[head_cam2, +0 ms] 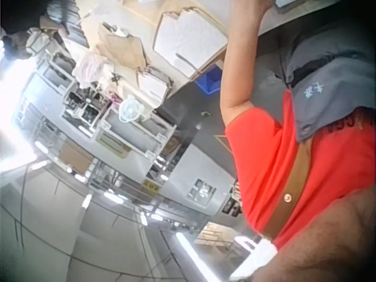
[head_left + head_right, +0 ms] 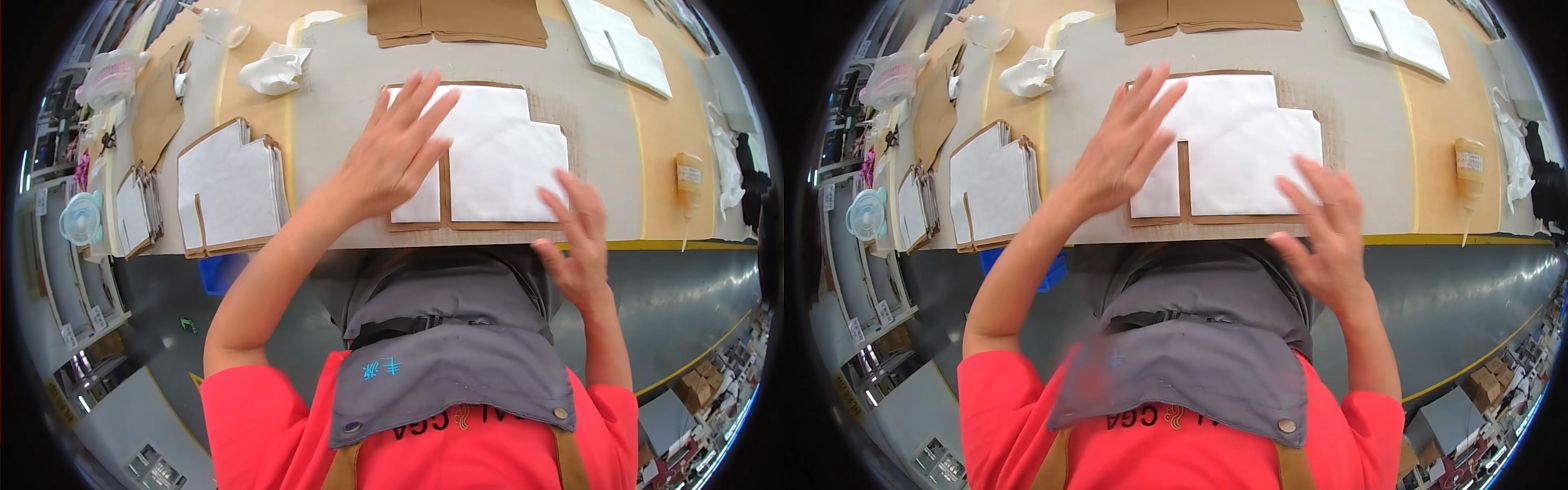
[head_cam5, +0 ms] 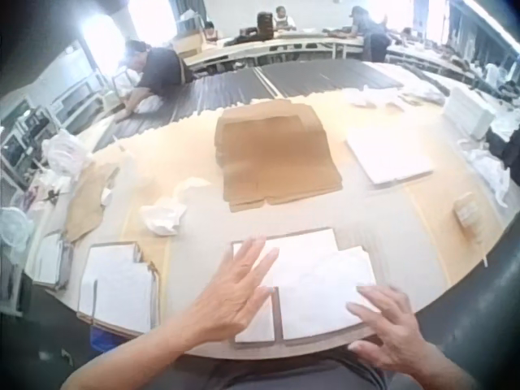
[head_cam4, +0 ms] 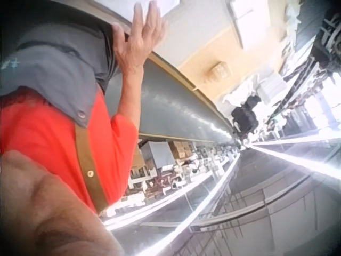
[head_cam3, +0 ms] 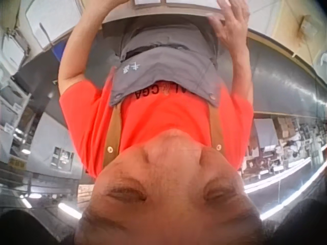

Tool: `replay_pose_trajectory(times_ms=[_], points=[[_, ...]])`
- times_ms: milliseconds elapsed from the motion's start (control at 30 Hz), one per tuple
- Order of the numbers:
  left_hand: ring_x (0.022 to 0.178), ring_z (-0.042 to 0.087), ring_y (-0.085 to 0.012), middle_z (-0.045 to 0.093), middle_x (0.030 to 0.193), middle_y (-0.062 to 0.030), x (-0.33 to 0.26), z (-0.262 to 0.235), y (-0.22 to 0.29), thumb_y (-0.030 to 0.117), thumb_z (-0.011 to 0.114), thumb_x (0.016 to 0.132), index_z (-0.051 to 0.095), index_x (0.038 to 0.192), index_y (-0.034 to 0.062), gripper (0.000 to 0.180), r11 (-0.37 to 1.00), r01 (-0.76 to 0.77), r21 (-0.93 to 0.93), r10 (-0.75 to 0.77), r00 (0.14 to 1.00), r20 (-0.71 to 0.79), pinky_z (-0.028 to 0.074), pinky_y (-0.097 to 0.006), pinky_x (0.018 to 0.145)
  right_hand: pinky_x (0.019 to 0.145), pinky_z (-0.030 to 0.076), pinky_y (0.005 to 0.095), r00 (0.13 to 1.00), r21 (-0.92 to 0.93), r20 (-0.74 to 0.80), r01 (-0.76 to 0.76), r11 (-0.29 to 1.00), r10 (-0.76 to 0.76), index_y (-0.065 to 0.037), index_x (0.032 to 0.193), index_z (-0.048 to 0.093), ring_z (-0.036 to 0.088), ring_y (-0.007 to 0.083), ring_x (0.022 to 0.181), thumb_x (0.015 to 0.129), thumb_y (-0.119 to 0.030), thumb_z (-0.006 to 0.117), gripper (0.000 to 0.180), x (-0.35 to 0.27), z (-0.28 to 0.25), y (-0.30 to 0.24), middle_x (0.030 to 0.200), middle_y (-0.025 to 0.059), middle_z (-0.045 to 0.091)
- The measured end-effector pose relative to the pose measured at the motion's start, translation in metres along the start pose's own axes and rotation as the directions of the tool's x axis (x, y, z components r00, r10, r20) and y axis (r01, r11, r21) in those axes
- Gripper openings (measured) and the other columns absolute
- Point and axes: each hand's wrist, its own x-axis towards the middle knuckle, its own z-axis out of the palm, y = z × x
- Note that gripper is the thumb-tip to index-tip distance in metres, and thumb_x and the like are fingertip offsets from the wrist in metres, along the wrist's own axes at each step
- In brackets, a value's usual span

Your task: The person applies glue from a squeeze bottle onto brown cardboard pieces and then places white paper inserts on top. They smooth the paper down with their hands to ensure adhesion and then stack the finished units. The process is repeated for multiple items in a continuous assembly loop.

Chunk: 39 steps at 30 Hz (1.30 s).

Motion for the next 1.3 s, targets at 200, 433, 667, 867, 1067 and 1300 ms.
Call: replay_pose_trajectory(times_ms=[200,433,667,867,1067,1300], points=[[0.155,0.016,-0.0306,0.022,0.166,-0.0136,-0.075,0.007,0.017,0.039,0.045,0.104,0.032,0.157,0.0084,0.063,0.966,-0.032,0.258,-0.043,0.959,0.279,0.009,-0.052,0.124,0.124,0.007,0.0575,0.926,-0.155,0.338,0.230,0.961,-0.167,-0.023,0.156,0.037,0.027,0.0236,0.151,0.087,-0.067,0.053,0.083,0.019,0.035,-0.023,0.162,0.0014,0.033],[0.156,0.008,-0.0343,0.015,0.168,-0.0154,-0.073,0.001,0.023,0.048,0.045,0.102,0.031,0.158,0.0140,0.067,0.961,0.011,0.278,-0.069,0.977,0.201,0.003,-0.061,0.122,0.122,0.004,0.0606,0.926,-0.223,0.359,0.211,0.952,-0.121,-0.021,0.157,0.035,0.023,0.0254,0.153,0.087,-0.075,0.043,0.089,0.028,0.024,-0.026,0.163,0.0037,0.031],[0.152,0.026,-0.0290,0.035,0.160,-0.0165,0.006,0.036,-0.001,0.033,0.046,0.103,0.039,0.152,0.0004,0.059,0.948,0.139,0.285,-0.096,0.983,-0.158,0.008,-0.063,0.120,0.122,0.003,0.0598,0.987,-0.206,0.159,0.067,0.976,-0.034,-0.008,0.156,0.035,0.021,0.0270,0.153,0.094,-0.072,0.038,0.089,0.107,0.060,-0.021,0.164,0.0081,0.029],[0.155,0.017,-0.0271,0.024,0.165,-0.0163,0.019,0.056,-0.018,0.036,0.043,0.103,0.031,0.155,-0.0011,0.065,0.900,0.262,0.349,-0.229,0.964,-0.132,0.000,-0.059,0.122,0.122,0.000,0.0579,0.994,-0.273,0.054,-0.077,0.959,0.096,-0.008,0.158,0.030,0.021,0.0215,0.154,0.095,-0.072,0.036,0.090,0.128,0.093,0.012,0.165,0.0075,0.028],[0.157,0.006,-0.0281,0.012,0.168,-0.0170,-0.008,0.051,-0.013,0.042,0.037,0.105,0.016,0.159,-0.0028,0.073,0.832,0.437,0.341,-0.412,0.899,-0.145,-0.008,-0.061,0.120,0.121,-0.006,0.0586,0.945,-0.415,0.022,-0.288,0.863,0.326,-0.010,0.161,0.020,0.014,0.0238,0.156,0.098,-0.068,0.036,0.088,0.084,0.067,0.038,0.168,0.0069,0.017],[0.157,0.002,-0.0297,0.007,0.169,-0.0172,-0.023,0.029,-0.001,0.052,0.036,0.104,0.010,0.160,-0.0002,0.080,0.822,0.488,0.294,-0.436,0.871,-0.228,-0.009,-0.065,0.118,0.121,-0.006,0.0604,0.934,-0.456,-0.054,-0.339,0.823,0.354,-0.009,0.162,0.015,0.009,0.0267,0.156,0.096,-0.072,0.032,0.092,0.055,0.022,0.022,0.169,0.0080,0.014]])
